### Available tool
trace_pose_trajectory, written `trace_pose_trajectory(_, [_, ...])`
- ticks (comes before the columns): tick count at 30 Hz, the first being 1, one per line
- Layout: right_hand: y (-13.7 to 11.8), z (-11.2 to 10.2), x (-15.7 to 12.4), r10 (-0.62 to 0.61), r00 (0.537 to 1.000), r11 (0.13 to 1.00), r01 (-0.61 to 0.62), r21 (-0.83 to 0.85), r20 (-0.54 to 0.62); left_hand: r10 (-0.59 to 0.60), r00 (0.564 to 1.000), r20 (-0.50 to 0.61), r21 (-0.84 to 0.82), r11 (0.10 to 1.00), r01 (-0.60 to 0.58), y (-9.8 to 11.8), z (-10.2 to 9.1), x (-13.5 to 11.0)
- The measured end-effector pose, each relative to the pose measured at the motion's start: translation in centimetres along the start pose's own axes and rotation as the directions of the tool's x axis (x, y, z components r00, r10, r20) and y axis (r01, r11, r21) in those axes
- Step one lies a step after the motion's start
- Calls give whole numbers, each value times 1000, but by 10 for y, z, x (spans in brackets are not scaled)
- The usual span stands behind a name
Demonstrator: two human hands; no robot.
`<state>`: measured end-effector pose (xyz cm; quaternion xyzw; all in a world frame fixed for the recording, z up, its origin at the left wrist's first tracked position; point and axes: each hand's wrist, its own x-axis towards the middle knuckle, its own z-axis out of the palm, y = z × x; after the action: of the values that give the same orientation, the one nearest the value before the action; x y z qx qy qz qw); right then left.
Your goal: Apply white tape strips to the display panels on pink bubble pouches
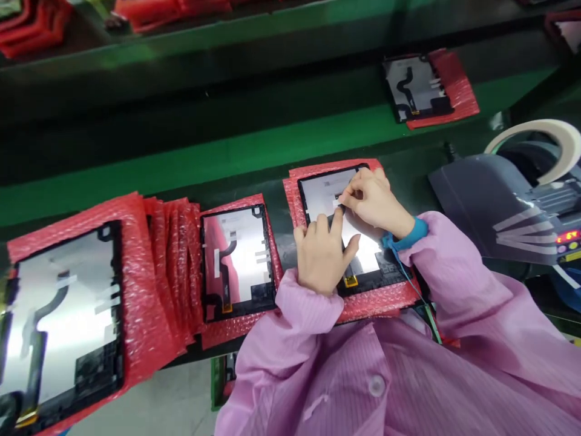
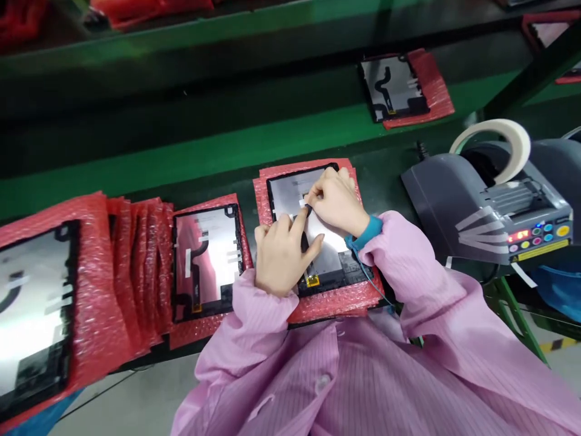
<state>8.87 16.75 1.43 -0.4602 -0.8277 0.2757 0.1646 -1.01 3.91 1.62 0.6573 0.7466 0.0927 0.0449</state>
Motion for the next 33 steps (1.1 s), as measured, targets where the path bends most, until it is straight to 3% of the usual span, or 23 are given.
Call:
trace_pose_trajectory(10, [-5, 4, -2, 13, 1000, 993, -14, -121, -7, -14, 998, 69, -14, 1000, 15, 1, -5, 2])
trace_pose_trajectory(16, [-13, 1, -3, 18, 1000, 944, -23, -329, -19, -24, 996, 83, -5, 1000, 25, 1, -5, 0])
trace_pose_trajectory(19, [-4, -7, 1, 36, 997, 914, -58, -402, -62, -21, 998, 64, 8, 1000, 21, 1, -4, 0])
trace_pose_trajectory(23, [21, -20, -2, 63, 981, 927, -126, -352, -186, -26, 997, 74, 23, 999, 25, 2, -5, 6])
trace_pose_trajectory(27, [38, -31, -32, 42, 966, 970, -101, -220, -255, -53, 996, 78, -28, 998, 55, -3, -7, 11])
trace_pose_trajectory(29, [41, -35, -58, 15, 971, 987, -52, -151, -238, -90, 995, -33, -152, 985, 84, -11, -3, 6])
trace_pose_trajectory(31, [41, -36, -87, -2, 983, 994, -18, -110, -185, -232, 953, -196, -322, 933, 161, -22, 4, -5])
trace_pose_trajectory(33, [37, -33, -114, 0, 993, 995, -11, -98, -116, -386, 895, -226, -475, 845, 244, -34, 13, -19])
